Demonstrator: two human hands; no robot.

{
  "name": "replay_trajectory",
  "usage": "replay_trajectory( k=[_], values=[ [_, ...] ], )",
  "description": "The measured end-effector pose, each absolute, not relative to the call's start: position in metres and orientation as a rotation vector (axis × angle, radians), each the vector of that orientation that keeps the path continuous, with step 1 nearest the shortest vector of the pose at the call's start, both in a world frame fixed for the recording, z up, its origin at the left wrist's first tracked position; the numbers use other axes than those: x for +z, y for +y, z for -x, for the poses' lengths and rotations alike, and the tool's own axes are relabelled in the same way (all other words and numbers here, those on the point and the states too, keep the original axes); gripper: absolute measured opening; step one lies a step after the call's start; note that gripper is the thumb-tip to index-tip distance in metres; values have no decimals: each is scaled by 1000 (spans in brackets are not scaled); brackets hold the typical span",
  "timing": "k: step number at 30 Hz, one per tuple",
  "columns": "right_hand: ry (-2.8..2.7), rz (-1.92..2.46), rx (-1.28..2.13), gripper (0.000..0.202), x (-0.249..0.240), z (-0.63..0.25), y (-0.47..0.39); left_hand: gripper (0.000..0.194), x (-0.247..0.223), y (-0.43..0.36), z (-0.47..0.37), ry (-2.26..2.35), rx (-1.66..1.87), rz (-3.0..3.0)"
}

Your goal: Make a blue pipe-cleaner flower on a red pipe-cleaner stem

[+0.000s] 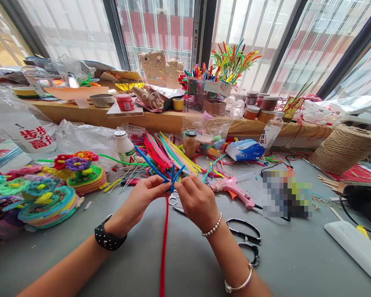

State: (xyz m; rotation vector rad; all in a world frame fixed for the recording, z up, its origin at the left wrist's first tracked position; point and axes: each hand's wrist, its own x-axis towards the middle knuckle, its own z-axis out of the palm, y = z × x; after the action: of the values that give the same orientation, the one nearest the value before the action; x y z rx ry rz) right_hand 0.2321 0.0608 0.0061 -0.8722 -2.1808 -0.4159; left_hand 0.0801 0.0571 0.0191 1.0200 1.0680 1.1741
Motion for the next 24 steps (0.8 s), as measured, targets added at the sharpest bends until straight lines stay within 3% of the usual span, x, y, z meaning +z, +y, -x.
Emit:
replay_trajectory(
  k=[6,15,20,24],
  values=[
    [-2021,1013,-71,12,8,-222,59,12,13,55,-80,1200,1308,-1371],
    [-1555,1121,1037,11,7,-218,61,17,20,52,-71,1232,1355,-2055],
    [-1094,936,1734,12,4,-218,64,19,24,55,-66,1138,1287,-2221],
    [-973,778,1938,11,4,-223,65,10,24,56,-68,1123,1317,-2028]
  ],
)
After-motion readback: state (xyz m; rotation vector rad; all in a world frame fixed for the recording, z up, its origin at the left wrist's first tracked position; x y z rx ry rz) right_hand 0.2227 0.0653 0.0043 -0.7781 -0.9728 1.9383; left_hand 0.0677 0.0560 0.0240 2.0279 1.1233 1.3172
